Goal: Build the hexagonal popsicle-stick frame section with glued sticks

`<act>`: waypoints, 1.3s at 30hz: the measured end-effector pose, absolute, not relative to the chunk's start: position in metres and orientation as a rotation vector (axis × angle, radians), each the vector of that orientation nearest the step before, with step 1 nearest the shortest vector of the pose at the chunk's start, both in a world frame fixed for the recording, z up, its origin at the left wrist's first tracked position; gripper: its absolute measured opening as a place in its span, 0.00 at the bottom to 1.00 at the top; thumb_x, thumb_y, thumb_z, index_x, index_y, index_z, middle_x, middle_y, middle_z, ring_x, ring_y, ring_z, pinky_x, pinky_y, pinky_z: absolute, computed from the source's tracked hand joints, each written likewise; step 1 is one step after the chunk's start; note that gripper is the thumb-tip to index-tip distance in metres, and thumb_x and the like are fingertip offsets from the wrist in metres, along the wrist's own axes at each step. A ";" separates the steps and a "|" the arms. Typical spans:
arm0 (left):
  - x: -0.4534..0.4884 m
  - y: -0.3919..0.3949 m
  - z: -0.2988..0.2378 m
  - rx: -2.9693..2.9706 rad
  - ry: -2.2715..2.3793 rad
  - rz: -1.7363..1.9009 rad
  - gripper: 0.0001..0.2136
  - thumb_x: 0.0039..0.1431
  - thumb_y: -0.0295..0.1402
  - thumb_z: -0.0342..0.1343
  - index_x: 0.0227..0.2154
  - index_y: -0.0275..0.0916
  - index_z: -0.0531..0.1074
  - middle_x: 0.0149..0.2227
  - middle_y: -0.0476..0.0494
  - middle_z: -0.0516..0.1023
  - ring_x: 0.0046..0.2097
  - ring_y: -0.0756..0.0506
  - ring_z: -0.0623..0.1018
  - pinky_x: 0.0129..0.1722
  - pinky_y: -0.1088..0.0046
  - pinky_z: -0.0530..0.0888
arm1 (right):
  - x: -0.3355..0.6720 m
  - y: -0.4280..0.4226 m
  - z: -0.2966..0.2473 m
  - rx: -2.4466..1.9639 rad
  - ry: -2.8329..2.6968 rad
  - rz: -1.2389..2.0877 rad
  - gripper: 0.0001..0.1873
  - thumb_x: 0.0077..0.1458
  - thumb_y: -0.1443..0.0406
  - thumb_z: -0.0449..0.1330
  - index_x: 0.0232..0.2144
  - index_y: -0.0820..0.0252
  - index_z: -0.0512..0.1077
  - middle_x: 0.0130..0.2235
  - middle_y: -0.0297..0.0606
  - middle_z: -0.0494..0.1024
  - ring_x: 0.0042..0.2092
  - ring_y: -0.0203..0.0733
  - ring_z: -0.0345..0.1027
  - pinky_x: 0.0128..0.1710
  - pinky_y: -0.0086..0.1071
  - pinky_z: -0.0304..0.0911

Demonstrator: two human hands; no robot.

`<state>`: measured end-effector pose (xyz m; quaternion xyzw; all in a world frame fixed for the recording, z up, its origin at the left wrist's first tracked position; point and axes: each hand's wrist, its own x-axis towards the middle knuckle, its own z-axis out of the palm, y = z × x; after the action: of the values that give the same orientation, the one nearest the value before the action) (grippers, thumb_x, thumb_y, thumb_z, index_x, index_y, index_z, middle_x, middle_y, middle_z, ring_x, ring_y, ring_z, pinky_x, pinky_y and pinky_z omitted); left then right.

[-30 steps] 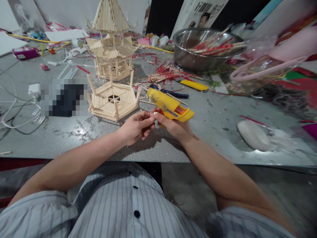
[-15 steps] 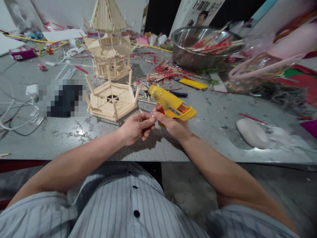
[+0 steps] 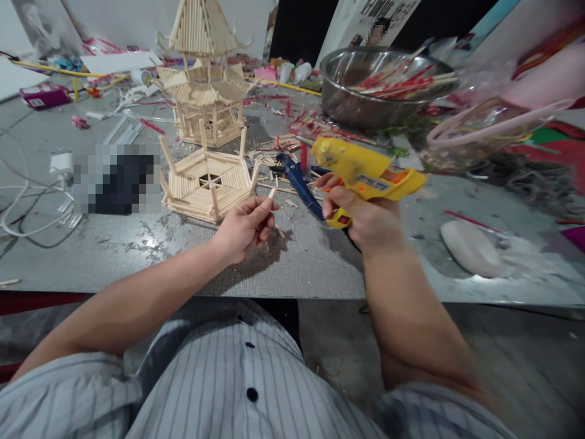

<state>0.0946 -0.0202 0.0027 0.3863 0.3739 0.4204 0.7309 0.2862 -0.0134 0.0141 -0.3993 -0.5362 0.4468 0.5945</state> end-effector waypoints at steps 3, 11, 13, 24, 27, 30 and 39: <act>0.095 -0.018 0.004 0.909 0.910 0.984 0.10 0.67 0.29 0.45 0.29 0.37 0.65 0.18 0.58 0.65 0.14 0.59 0.61 0.12 0.83 0.57 | 0.304 -0.010 0.017 -0.937 -1.325 1.095 0.19 0.34 0.51 0.72 0.22 0.58 0.75 0.26 0.35 0.77 0.16 0.29 0.60 0.15 0.28 0.53; 0.092 -0.013 -0.004 1.081 0.961 1.078 0.10 0.66 0.29 0.46 0.27 0.38 0.65 0.19 0.57 0.64 0.14 0.59 0.60 0.12 0.82 0.56 | 0.317 -0.004 0.009 -0.980 -1.419 1.226 0.23 0.35 0.48 0.71 0.26 0.59 0.73 0.23 0.34 0.75 0.16 0.30 0.59 0.14 0.26 0.52; 0.091 -0.012 -0.005 1.105 0.982 1.120 0.09 0.65 0.30 0.47 0.28 0.38 0.65 0.21 0.56 0.65 0.16 0.59 0.62 0.14 0.83 0.59 | 0.315 -0.003 0.010 -0.966 -1.409 1.219 0.23 0.35 0.47 0.70 0.27 0.57 0.73 0.22 0.32 0.73 0.16 0.30 0.59 0.13 0.26 0.52; 0.083 -0.028 0.009 1.764 1.047 1.397 0.05 0.58 0.30 0.57 0.27 0.38 0.70 0.59 0.40 0.65 0.55 0.41 0.72 0.46 0.68 0.73 | 0.315 -0.002 0.012 -1.101 -1.421 1.206 0.21 0.36 0.48 0.70 0.24 0.57 0.73 0.25 0.34 0.76 0.17 0.29 0.60 0.14 0.26 0.53; 0.082 -0.029 0.008 1.767 0.976 1.378 0.05 0.59 0.31 0.55 0.28 0.39 0.70 0.56 0.39 0.69 0.55 0.42 0.72 0.49 0.66 0.73 | 0.314 -0.004 0.014 -1.117 -1.421 1.242 0.23 0.34 0.48 0.71 0.24 0.58 0.73 0.25 0.35 0.76 0.18 0.29 0.59 0.15 0.26 0.54; 0.084 -0.029 0.008 1.727 0.925 1.347 0.07 0.60 0.31 0.54 0.27 0.39 0.70 0.50 0.38 0.74 0.51 0.45 0.76 0.50 0.66 0.73 | 0.316 -0.005 0.013 -1.103 -1.439 1.242 0.21 0.36 0.49 0.70 0.27 0.56 0.74 0.26 0.34 0.76 0.18 0.29 0.59 0.16 0.27 0.54; 0.058 -0.012 0.042 1.674 0.754 1.703 0.07 0.63 0.32 0.54 0.30 0.38 0.73 0.45 0.46 0.77 0.49 0.48 0.75 0.48 0.70 0.71 | 0.326 0.000 0.011 -1.035 -1.437 1.286 0.21 0.34 0.50 0.72 0.25 0.57 0.75 0.25 0.35 0.76 0.18 0.30 0.59 0.15 0.27 0.54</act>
<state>0.0583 -0.0118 0.0422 0.6349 0.2860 0.6457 0.3133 0.3261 0.0001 0.0114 -0.4202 -0.5834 0.5221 0.4589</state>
